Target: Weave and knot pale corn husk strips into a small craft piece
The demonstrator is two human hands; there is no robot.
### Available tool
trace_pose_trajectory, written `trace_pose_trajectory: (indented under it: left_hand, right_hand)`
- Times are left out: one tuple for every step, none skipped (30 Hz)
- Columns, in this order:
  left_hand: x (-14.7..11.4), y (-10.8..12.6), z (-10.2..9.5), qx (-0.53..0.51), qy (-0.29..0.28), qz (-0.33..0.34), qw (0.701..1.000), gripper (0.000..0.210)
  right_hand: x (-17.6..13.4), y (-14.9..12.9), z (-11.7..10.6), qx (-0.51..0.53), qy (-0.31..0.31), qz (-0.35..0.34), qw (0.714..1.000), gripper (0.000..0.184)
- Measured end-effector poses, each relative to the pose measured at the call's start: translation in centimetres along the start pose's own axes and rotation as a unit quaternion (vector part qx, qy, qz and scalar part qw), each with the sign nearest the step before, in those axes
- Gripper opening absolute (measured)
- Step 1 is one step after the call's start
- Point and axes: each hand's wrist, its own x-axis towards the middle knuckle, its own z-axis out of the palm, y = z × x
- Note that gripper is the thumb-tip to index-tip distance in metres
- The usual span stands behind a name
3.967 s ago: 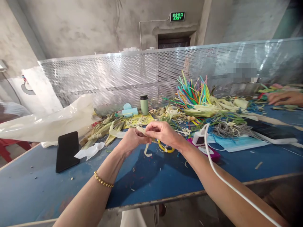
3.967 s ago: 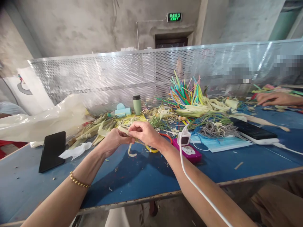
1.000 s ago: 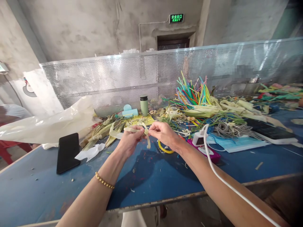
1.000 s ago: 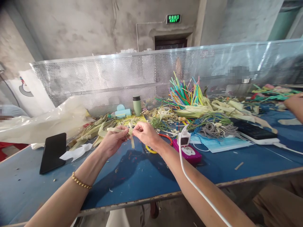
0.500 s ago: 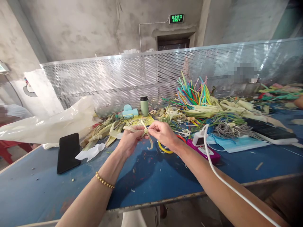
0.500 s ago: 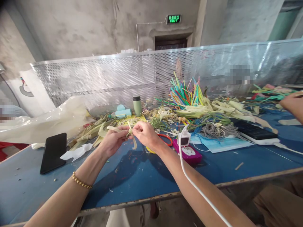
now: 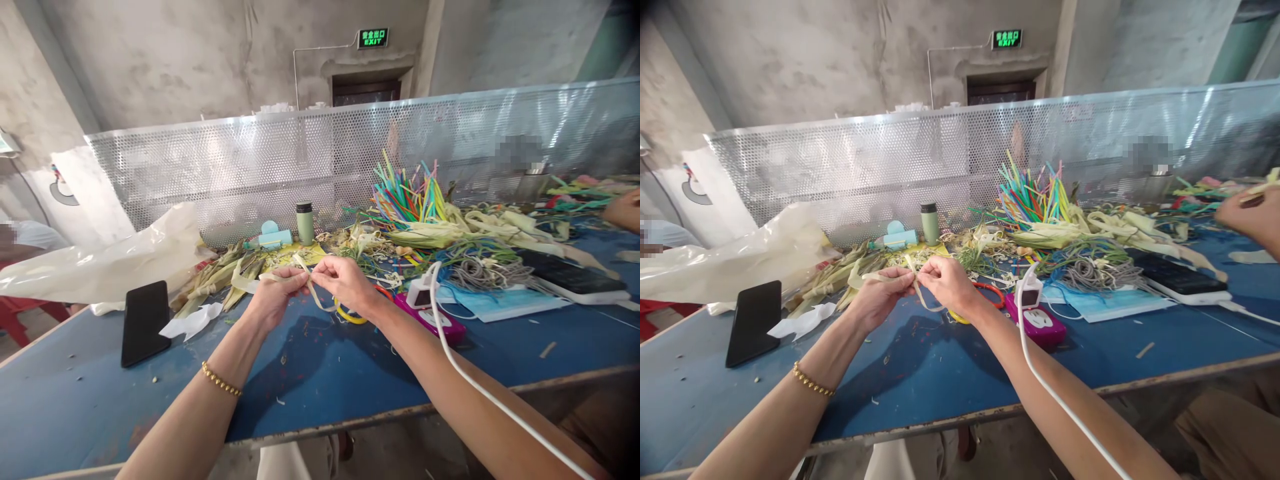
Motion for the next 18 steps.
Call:
trace_pose_trajectory:
  left_hand:
    - [-0.03, 0.09, 0.02, -0.008, -0.005, -0.002, 1.000, 0.017]
    - [-0.09, 0.21, 0.07, -0.013, -0.009, -0.005, 1.000, 0.017]
    - [-0.17, 0.34, 0.12, -0.016, -0.011, -0.007, 1.000, 0.018]
    - [-0.25, 0.48, 0.18, -0.019, -0.011, -0.010, 1.000, 0.018]
    - [-0.32, 0.59, 0.22, -0.021, -0.010, -0.013, 1.000, 0.018]
    - [-0.37, 0.68, 0.24, -0.022, -0.011, -0.014, 1.000, 0.018]
    - [-0.41, 0.74, 0.23, -0.022, -0.012, -0.015, 1.000, 0.018]
    - [-0.42, 0.77, 0.20, -0.022, -0.015, -0.013, 1.000, 0.017]
    - [-0.41, 0.77, 0.15, -0.020, -0.019, -0.012, 1.000, 0.017]
    - [-0.39, 0.77, 0.10, -0.018, -0.023, -0.011, 1.000, 0.017]
    - [-0.36, 0.75, 0.05, -0.016, -0.024, -0.010, 1.000, 0.017]
    - [-0.34, 0.74, 0.02, -0.014, -0.024, -0.010, 1.000, 0.016]
    - [-0.33, 0.75, 0.01, -0.013, -0.024, -0.010, 1.000, 0.017]
    - [-0.33, 0.78, 0.03, -0.012, -0.023, -0.010, 1.000, 0.017]
    - [-0.35, 0.82, 0.06, -0.010, -0.023, -0.011, 1.000, 0.017]
    - [-0.37, 0.88, 0.11, -0.009, -0.022, -0.011, 1.000, 0.017]
    - [-0.40, 0.93, 0.16, -0.006, -0.020, -0.010, 1.000, 0.018]
    - [-0.42, 0.98, 0.20, -0.001, -0.015, -0.009, 1.000, 0.018]
  right_hand:
    - [0.03, 0.03, -0.08, -0.001, -0.002, -0.003, 1.000, 0.015]
    - [0.06, 0.07, -0.15, -0.003, -0.002, -0.007, 1.000, 0.017]
    - [0.08, 0.12, -0.22, -0.005, -0.002, -0.010, 1.000, 0.019]
    - [0.09, 0.17, -0.27, -0.006, -0.003, -0.012, 1.000, 0.020]
    - [0.09, 0.21, -0.31, -0.005, -0.004, -0.012, 1.000, 0.021]
    - [0.08, 0.26, -0.34, -0.003, -0.006, -0.012, 1.000, 0.023]
    - [0.07, 0.30, -0.36, 0.000, -0.007, -0.011, 1.000, 0.024]
    - [0.06, 0.33, -0.37, 0.001, -0.008, -0.009, 1.000, 0.026]
    - [0.05, 0.36, -0.39, -0.001, -0.009, -0.008, 1.000, 0.028]
    - [0.05, 0.37, -0.40, -0.002, -0.010, -0.006, 1.000, 0.029]
    - [0.05, 0.39, -0.43, -0.002, -0.013, -0.004, 1.000, 0.031]
    - [0.06, 0.39, -0.46, 0.001, -0.016, -0.002, 1.000, 0.033]
    - [0.07, 0.39, -0.52, 0.006, -0.016, 0.000, 1.000, 0.036]
    - [0.08, 0.38, -0.59, 0.011, -0.015, 0.001, 1.000, 0.038]
    - [0.10, 0.37, -0.68, 0.013, -0.013, -0.003, 1.000, 0.041]
    - [0.11, 0.36, -0.80, 0.012, -0.012, -0.009, 1.000, 0.042]
    - [0.11, 0.34, -0.92, 0.008, -0.014, -0.016, 1.000, 0.042]
    - [0.10, 0.31, -1.04, 0.004, -0.023, -0.022, 1.000, 0.040]
